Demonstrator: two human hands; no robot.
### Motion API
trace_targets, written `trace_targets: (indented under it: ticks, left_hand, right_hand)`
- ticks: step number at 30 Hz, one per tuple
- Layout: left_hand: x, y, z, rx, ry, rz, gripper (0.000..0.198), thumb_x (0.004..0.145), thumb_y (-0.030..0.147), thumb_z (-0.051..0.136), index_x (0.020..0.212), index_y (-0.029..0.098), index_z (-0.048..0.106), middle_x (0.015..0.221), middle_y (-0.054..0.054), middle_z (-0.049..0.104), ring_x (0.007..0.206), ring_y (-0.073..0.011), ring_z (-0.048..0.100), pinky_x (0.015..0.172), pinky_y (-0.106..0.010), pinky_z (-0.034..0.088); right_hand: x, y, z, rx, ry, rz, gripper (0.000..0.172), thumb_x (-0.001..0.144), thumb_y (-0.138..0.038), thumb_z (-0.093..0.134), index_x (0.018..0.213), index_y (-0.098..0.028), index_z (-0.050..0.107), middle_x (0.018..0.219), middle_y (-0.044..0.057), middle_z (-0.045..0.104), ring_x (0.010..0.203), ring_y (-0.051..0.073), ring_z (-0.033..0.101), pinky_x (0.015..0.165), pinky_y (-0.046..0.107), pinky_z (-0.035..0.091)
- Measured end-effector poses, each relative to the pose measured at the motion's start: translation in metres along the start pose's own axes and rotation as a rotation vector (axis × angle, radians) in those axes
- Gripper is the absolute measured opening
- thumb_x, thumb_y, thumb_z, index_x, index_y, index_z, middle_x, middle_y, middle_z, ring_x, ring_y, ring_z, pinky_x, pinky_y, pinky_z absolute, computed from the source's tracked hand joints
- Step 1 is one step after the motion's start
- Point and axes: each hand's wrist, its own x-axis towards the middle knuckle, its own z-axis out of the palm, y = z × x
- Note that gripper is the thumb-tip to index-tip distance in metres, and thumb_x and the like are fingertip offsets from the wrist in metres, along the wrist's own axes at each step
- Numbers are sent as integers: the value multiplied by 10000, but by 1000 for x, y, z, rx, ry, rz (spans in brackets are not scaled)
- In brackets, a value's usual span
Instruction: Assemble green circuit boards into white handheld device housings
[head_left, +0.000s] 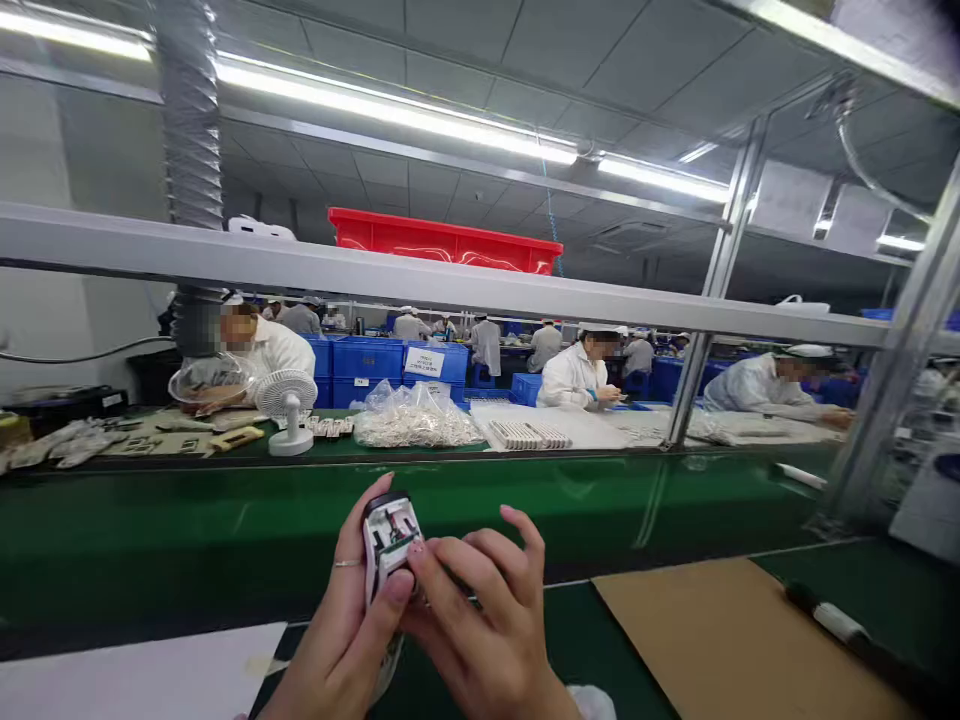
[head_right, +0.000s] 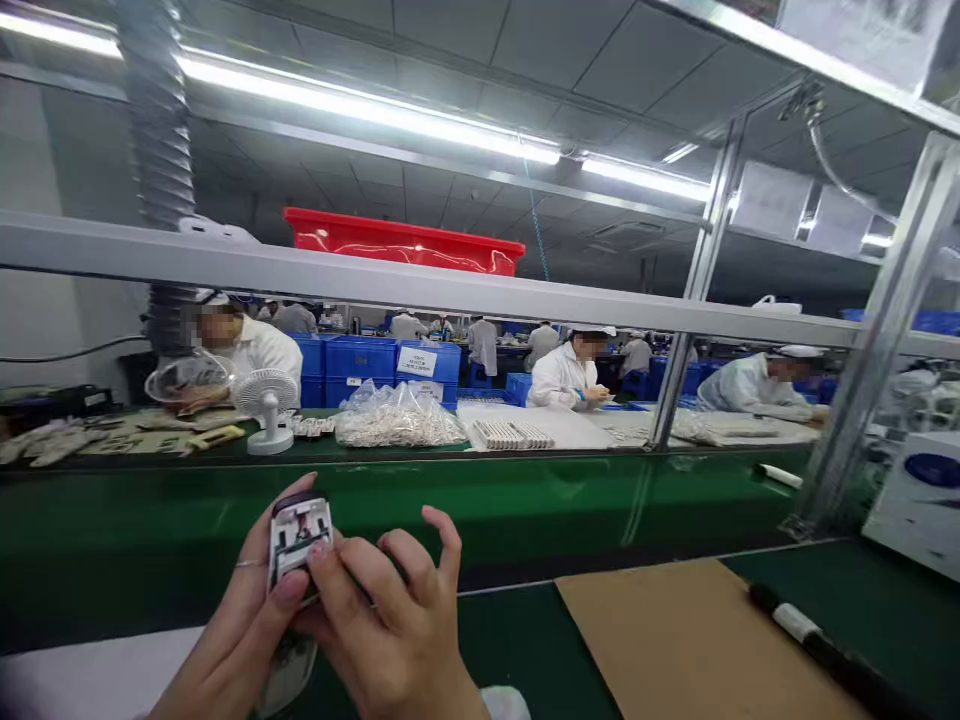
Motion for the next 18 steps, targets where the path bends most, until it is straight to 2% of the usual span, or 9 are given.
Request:
trace_targets:
  ticks: [6,10,13,15,18]
  left_hand:
    - [-6,3,9,0,98,4,615,833,539,548,1383,338,360,1229,-1,586,1206,-195,457,840,-169,433]
    - [-3,0,11,-28,137,4,572,831,540,550,1350,341,412,1403,44,474,1315,-174,365,843,-130,427]
    - [0,0,10,-18,170,-53,582,831,562,534,1350,330,410,1424,46,451,1317,-166,366,962,-157,355]
    - [2,0,10,-22,186,-83,612,830,565,532,1364,306,384,1398,18,478,1315,-177,367,1065,-208,250]
    - [4,-3,11,-36,193,-117,675,807,580,553,1370,268,353,1367,-24,499,1321,-195,354,1123,-261,138]
  right_hand:
    - [3,-4,-1,-1,68,73,219,850,-312,649,1024,-183,679,854,10,713,776,173,542,1012,452,311]
    - [3,-7,0,-26,49,89,234,868,-303,625,1064,-184,671,817,11,697,748,166,524,983,436,306]
    - [1,-10,3,-22,4,127,262,902,-292,574,1134,-190,642,832,18,680,772,165,528,967,432,287]
    - [0,-11,4,-21,-51,154,283,920,-298,541,1172,-194,618,846,21,669,786,165,533,946,421,282]
    - [3,-11,1,-36,-146,153,293,928,-286,520,1190,-180,598,852,23,659,776,164,535,902,398,286]
